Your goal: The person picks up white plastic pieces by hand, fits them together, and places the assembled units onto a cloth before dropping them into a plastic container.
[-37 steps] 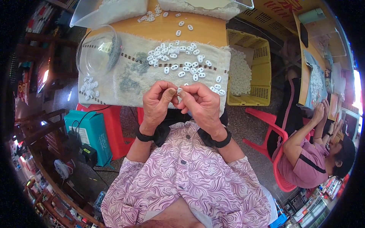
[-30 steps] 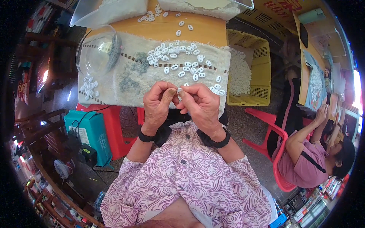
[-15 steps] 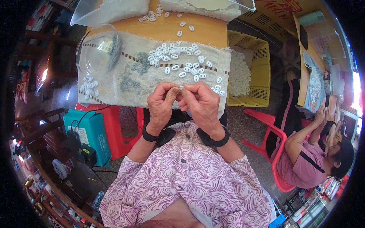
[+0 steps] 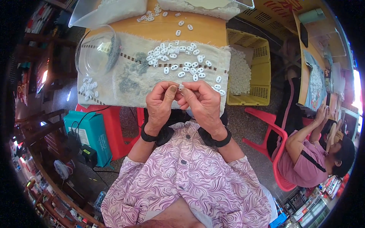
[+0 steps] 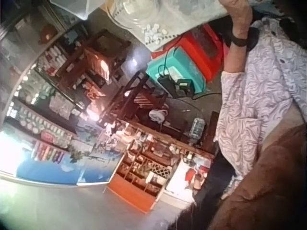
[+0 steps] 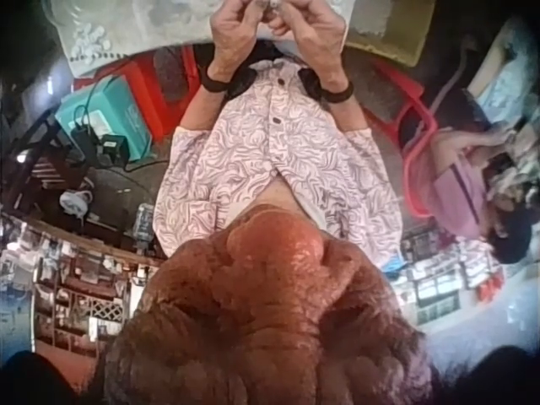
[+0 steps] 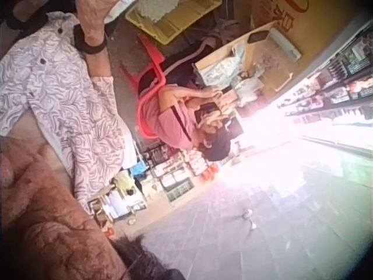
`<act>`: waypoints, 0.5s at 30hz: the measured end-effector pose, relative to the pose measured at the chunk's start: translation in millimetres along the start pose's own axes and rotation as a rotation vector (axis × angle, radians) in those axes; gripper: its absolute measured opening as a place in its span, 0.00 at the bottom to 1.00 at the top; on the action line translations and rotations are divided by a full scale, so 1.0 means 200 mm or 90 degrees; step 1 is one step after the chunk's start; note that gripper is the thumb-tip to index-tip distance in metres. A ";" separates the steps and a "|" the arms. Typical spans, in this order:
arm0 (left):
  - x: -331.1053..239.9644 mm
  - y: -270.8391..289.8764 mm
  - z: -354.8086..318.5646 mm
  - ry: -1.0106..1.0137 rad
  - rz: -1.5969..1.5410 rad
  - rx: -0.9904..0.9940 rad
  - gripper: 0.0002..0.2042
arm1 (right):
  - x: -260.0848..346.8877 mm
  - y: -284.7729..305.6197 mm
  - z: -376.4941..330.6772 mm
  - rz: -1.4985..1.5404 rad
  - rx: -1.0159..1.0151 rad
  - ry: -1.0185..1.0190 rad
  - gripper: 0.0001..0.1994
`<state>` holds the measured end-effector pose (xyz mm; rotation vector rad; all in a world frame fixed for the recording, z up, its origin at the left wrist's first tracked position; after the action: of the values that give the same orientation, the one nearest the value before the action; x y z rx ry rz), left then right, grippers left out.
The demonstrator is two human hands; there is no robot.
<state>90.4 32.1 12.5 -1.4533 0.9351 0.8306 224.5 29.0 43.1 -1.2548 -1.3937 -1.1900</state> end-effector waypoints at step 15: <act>-0.06 -0.02 -0.01 -0.220 0.240 0.049 0.02 | -0.03 0.01 -0.01 0.119 0.015 -0.145 0.07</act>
<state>89.0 32.2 25.5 -1.0345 0.9743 1.2633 227.9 27.1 38.1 -1.5047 -1.4117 -0.9230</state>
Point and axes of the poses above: each hand's wrist, its own z-axis towards the middle knuckle, its own y-axis out of the back of the hand, x = y × z, the point moved 6 cm from there along z, towards the middle knuckle, and after that the axes turned 11 degrees about -z, right-handed, at the moved point
